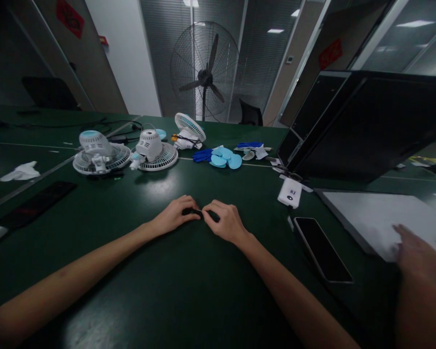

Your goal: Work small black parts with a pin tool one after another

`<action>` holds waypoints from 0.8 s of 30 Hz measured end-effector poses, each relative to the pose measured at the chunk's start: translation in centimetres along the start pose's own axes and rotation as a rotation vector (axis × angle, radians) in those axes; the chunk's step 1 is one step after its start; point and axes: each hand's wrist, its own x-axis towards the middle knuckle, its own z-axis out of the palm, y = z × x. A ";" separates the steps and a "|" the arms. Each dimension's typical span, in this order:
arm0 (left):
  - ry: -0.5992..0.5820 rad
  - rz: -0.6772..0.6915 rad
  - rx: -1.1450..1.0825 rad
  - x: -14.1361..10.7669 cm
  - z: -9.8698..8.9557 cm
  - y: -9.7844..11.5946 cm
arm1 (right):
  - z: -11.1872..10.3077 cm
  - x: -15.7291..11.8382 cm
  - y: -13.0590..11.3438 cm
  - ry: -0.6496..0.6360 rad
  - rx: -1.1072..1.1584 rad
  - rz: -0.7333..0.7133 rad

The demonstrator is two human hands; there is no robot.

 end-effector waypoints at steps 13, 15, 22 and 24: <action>-0.002 0.016 0.147 -0.3 -0.2 1.3 | 0.1 -0.2 0.0 -0.076 -0.131 0.013; -0.005 0.016 0.159 -0.2 -0.2 1.4 | 0.2 -0.2 -0.1 -0.098 -0.191 0.001; -0.023 0.034 0.171 0.0 -0.3 1.3 | 0.6 -0.2 -0.5 -0.121 -0.246 -0.026; -0.016 0.035 0.168 0.0 -0.2 1.3 | 0.5 -0.1 -0.5 -0.115 -0.240 -0.030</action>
